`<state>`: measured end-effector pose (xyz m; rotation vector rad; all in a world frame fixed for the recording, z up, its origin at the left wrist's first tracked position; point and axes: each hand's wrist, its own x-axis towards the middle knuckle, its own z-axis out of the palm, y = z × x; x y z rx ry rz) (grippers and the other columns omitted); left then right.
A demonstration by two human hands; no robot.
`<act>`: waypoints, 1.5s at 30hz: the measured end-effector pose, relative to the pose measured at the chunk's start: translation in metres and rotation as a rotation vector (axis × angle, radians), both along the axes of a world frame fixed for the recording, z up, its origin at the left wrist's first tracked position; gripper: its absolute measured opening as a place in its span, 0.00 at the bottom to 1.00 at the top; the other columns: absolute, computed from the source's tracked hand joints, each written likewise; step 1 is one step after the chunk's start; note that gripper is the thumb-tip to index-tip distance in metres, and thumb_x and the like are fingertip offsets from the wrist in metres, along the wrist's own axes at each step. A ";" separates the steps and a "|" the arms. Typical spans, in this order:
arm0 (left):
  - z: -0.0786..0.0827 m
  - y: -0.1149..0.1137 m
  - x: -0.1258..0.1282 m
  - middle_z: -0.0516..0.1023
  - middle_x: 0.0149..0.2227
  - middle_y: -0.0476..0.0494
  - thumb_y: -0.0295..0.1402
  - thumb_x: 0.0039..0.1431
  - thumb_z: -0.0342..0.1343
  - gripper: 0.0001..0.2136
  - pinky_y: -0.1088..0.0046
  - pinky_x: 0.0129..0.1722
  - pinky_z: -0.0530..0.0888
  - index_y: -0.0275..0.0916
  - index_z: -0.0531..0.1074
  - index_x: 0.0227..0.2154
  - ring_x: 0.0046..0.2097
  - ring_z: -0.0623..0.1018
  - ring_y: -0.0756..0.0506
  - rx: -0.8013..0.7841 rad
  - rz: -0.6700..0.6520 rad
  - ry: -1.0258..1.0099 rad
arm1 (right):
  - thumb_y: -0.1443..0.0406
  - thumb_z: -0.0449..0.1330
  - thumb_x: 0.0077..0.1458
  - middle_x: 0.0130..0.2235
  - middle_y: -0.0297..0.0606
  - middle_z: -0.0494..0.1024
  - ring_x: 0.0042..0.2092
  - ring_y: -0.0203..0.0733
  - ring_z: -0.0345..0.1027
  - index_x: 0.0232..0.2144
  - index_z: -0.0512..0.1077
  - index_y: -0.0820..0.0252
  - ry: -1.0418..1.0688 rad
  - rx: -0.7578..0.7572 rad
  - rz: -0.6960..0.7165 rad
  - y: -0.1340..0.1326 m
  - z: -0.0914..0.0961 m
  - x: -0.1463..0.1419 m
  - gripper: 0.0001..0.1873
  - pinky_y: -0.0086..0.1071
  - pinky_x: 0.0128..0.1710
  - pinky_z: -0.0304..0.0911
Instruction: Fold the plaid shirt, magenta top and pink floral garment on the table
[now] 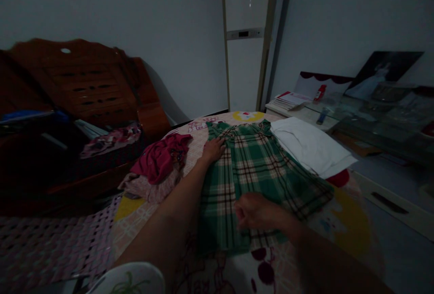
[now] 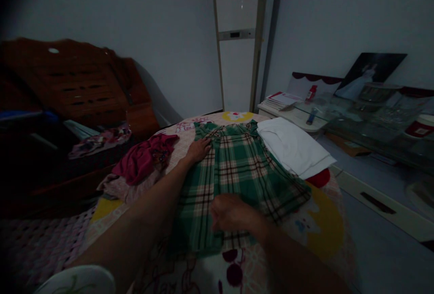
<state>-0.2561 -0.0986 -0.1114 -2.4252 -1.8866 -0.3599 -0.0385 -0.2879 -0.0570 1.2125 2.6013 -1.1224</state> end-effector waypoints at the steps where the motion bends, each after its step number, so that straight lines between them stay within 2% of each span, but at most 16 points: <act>1: -0.003 0.001 -0.001 0.67 0.63 0.35 0.35 0.68 0.45 0.21 0.58 0.61 0.65 0.37 0.65 0.61 0.62 0.68 0.38 0.002 0.033 0.027 | 0.62 0.71 0.43 0.24 0.27 0.70 0.28 0.32 0.61 0.23 0.74 0.61 -0.035 0.031 0.019 0.000 -0.001 -0.001 0.11 0.26 0.26 0.50; 7: -0.001 0.008 -0.010 0.63 0.64 0.32 0.37 0.70 0.39 0.22 0.57 0.60 0.65 0.35 0.61 0.61 0.64 0.65 0.38 -0.082 0.162 0.083 | 0.63 0.71 0.44 0.24 0.28 0.71 0.28 0.32 0.63 0.22 0.73 0.61 -0.087 0.007 0.024 0.001 0.001 0.004 0.11 0.26 0.27 0.50; 10: 0.008 0.006 -0.012 0.61 0.66 0.31 0.38 0.70 0.39 0.23 0.55 0.61 0.62 0.35 0.59 0.63 0.66 0.62 0.37 -0.123 0.238 0.059 | 0.63 0.71 0.43 0.23 0.27 0.70 0.27 0.31 0.62 0.22 0.74 0.61 -0.077 0.003 0.021 0.003 0.000 0.005 0.10 0.25 0.26 0.50; 13: 0.021 0.001 0.000 0.64 0.64 0.28 0.36 0.67 0.45 0.22 0.54 0.61 0.62 0.33 0.62 0.60 0.65 0.63 0.34 -0.089 0.299 0.040 | 0.62 0.71 0.42 0.23 0.27 0.70 0.26 0.31 0.62 0.22 0.75 0.61 -0.074 0.010 0.032 0.005 -0.004 0.005 0.10 0.25 0.25 0.50; 15: 0.028 -0.004 0.017 0.63 0.64 0.28 0.32 0.65 0.48 0.22 0.58 0.63 0.61 0.32 0.63 0.60 0.66 0.62 0.36 -0.016 0.221 0.016 | 0.62 0.72 0.42 0.22 0.27 0.70 0.26 0.31 0.62 0.22 0.75 0.60 -0.082 0.015 0.037 0.006 -0.007 0.004 0.10 0.25 0.25 0.49; 18: 0.027 -0.013 0.046 0.60 0.67 0.32 0.33 0.66 0.46 0.24 0.66 0.66 0.57 0.32 0.59 0.63 0.68 0.59 0.41 0.003 -0.023 -0.035 | 0.62 0.71 0.43 0.23 0.27 0.71 0.26 0.31 0.62 0.22 0.75 0.60 -0.077 0.005 0.038 0.006 -0.007 0.003 0.09 0.25 0.24 0.49; 21: 0.013 -0.021 0.063 0.57 0.69 0.35 0.40 0.68 0.44 0.26 0.59 0.66 0.56 0.37 0.56 0.66 0.69 0.58 0.40 -0.081 -0.102 -0.027 | 0.62 0.68 0.47 0.25 0.30 0.74 0.28 0.32 0.65 0.24 0.77 0.60 -0.051 0.033 0.004 0.013 -0.001 0.010 0.08 0.25 0.26 0.51; 23: 0.002 -0.025 0.066 0.55 0.70 0.37 0.43 0.69 0.42 0.26 0.53 0.66 0.55 0.41 0.55 0.67 0.69 0.56 0.38 -0.117 -0.077 -0.003 | 0.61 0.65 0.51 0.27 0.33 0.77 0.30 0.34 0.67 0.26 0.78 0.61 -0.051 0.120 -0.081 0.022 0.006 0.023 0.08 0.26 0.28 0.53; 25: -0.005 -0.025 0.065 0.53 0.70 0.39 0.44 0.69 0.40 0.26 0.50 0.66 0.53 0.43 0.54 0.67 0.70 0.54 0.38 -0.126 -0.058 0.008 | 0.62 0.61 0.55 0.30 0.37 0.79 0.33 0.36 0.69 0.29 0.79 0.62 -0.091 0.259 -0.231 0.034 0.014 0.042 0.10 0.27 0.31 0.55; 29: -0.007 -0.023 0.062 0.52 0.71 0.39 0.44 0.70 0.38 0.27 0.49 0.66 0.53 0.41 0.53 0.68 0.70 0.53 0.37 -0.113 -0.071 0.015 | 0.64 0.55 0.60 0.39 0.45 0.80 0.42 0.43 0.72 0.38 0.78 0.61 -0.344 0.577 -0.679 0.052 0.024 0.092 0.12 0.31 0.39 0.60; 31: -0.005 -0.023 0.063 0.53 0.70 0.38 0.45 0.70 0.38 0.27 0.50 0.66 0.53 0.41 0.53 0.68 0.70 0.54 0.37 -0.113 -0.069 0.014 | 0.62 0.57 0.60 0.42 0.48 0.80 0.46 0.48 0.73 0.40 0.77 0.60 -0.501 0.601 -0.839 0.055 0.026 0.113 0.12 0.34 0.41 0.61; 35: -0.004 -0.023 0.063 0.53 0.70 0.38 0.45 0.69 0.38 0.28 0.50 0.66 0.53 0.41 0.54 0.68 0.70 0.54 0.37 -0.124 -0.065 0.007 | 0.65 0.58 0.58 0.43 0.53 0.80 0.48 0.54 0.73 0.39 0.77 0.64 -0.608 0.566 -0.899 0.056 0.025 0.136 0.11 0.38 0.41 0.63; 41: -0.001 -0.025 0.063 0.53 0.70 0.39 0.44 0.69 0.40 0.27 0.50 0.66 0.54 0.43 0.55 0.67 0.70 0.54 0.37 -0.126 -0.067 -0.003 | 0.70 0.52 0.59 0.43 0.55 0.79 0.47 0.51 0.74 0.41 0.76 0.66 -0.626 0.567 -0.854 0.057 0.017 0.137 0.14 0.37 0.42 0.65; 45: 0.001 -0.026 0.064 0.54 0.70 0.39 0.43 0.69 0.41 0.26 0.50 0.66 0.54 0.42 0.55 0.67 0.70 0.55 0.37 -0.127 -0.068 0.000 | 0.65 0.53 0.59 0.42 0.54 0.79 0.47 0.52 0.74 0.40 0.76 0.67 -0.581 0.583 -0.944 0.057 0.022 0.140 0.15 0.37 0.43 0.65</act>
